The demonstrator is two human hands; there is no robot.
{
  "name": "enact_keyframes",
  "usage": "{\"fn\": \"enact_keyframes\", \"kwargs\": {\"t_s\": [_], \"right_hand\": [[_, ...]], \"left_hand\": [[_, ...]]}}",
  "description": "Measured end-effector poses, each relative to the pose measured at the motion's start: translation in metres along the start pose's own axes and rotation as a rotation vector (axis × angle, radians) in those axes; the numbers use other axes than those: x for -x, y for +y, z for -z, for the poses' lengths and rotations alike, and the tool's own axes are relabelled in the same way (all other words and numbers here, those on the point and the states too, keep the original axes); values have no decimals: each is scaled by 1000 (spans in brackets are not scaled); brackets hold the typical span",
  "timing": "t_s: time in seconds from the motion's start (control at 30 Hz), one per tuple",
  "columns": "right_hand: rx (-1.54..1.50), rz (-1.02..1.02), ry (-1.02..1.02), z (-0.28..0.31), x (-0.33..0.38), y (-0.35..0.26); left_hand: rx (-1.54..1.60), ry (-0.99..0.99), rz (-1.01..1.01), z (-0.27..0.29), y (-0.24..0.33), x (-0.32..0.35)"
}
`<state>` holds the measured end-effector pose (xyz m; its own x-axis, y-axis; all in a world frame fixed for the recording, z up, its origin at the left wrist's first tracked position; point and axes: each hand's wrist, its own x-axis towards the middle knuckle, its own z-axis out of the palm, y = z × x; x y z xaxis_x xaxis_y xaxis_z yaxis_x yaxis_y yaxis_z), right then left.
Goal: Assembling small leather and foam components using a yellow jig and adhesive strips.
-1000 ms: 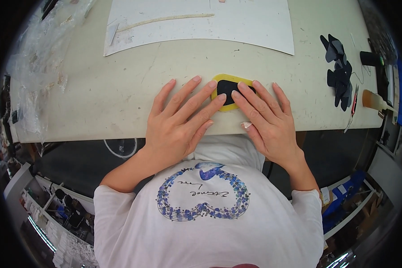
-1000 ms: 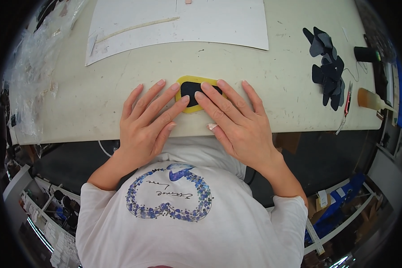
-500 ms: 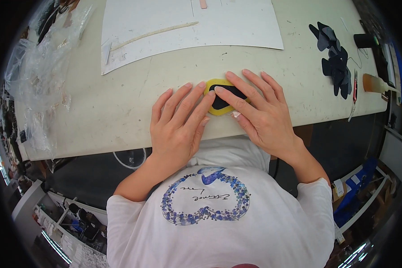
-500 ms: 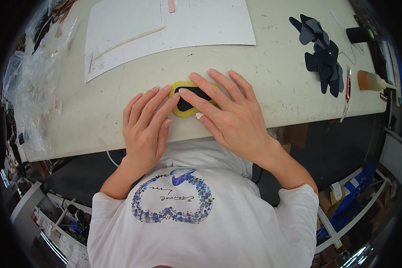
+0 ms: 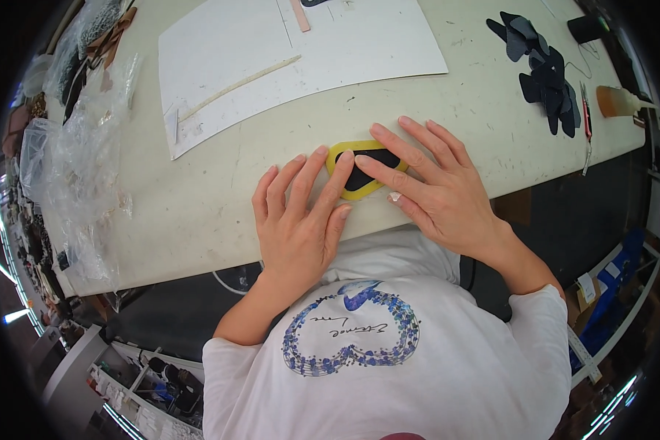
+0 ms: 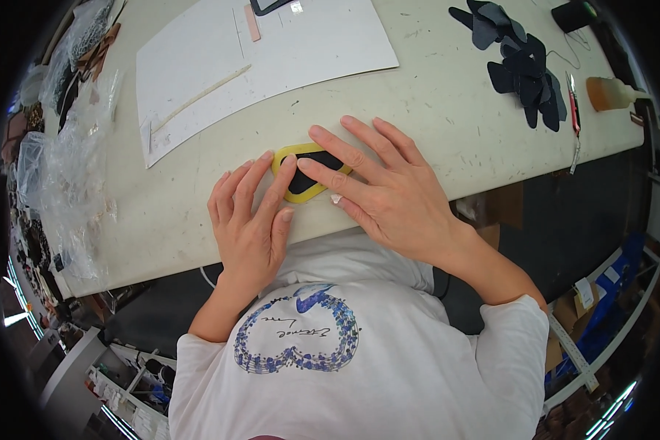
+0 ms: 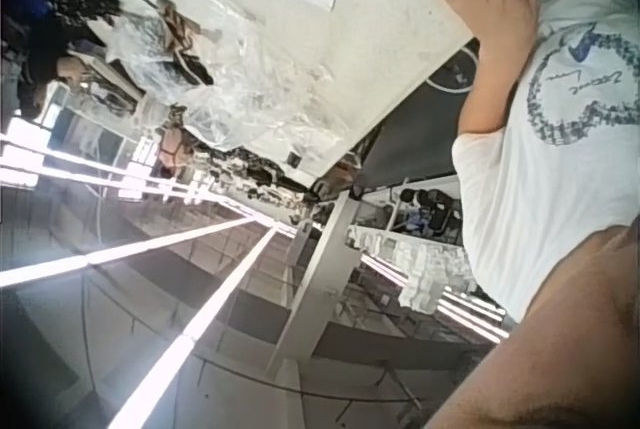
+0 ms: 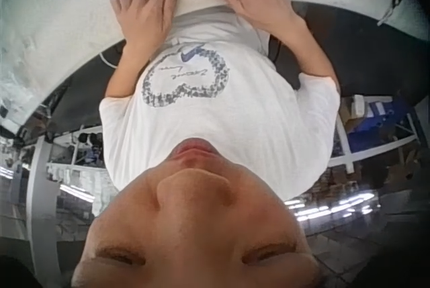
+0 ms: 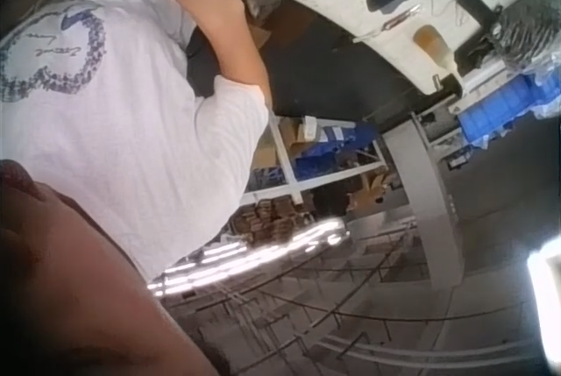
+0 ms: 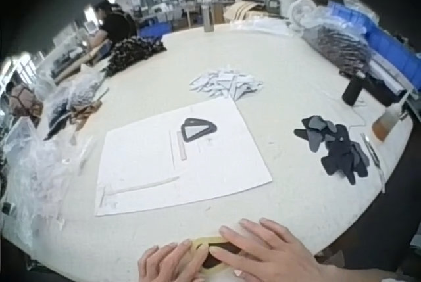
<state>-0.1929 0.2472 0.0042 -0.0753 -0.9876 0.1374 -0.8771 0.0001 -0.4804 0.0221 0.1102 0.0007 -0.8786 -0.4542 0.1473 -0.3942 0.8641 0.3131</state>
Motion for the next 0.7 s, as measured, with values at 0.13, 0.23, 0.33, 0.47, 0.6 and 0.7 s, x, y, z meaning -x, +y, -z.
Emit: {"fn": "enact_keyframes", "kwargs": {"t_s": [0.13,0.23,0.33,0.47,0.6,0.7], "right_hand": [[79,-37,1,1,2,1],[51,-38,-5,3,3,4],[60,-20,-34,1,4,2],[88,-34,-4,-3,-1,4],[20,-54,21,-2,3,7],[102,-3,0,0,7,7]], "left_hand": [[-21,-13,1,1,0,0],[-20,-11,12,-2,2,-1],[-62,-7,-11,-3,3,1],[-65,-28,-18,-1,2,-1],[-47,-38,-19,-4,3,-2],[-76,-46,-27,-3,3,-1]]}}
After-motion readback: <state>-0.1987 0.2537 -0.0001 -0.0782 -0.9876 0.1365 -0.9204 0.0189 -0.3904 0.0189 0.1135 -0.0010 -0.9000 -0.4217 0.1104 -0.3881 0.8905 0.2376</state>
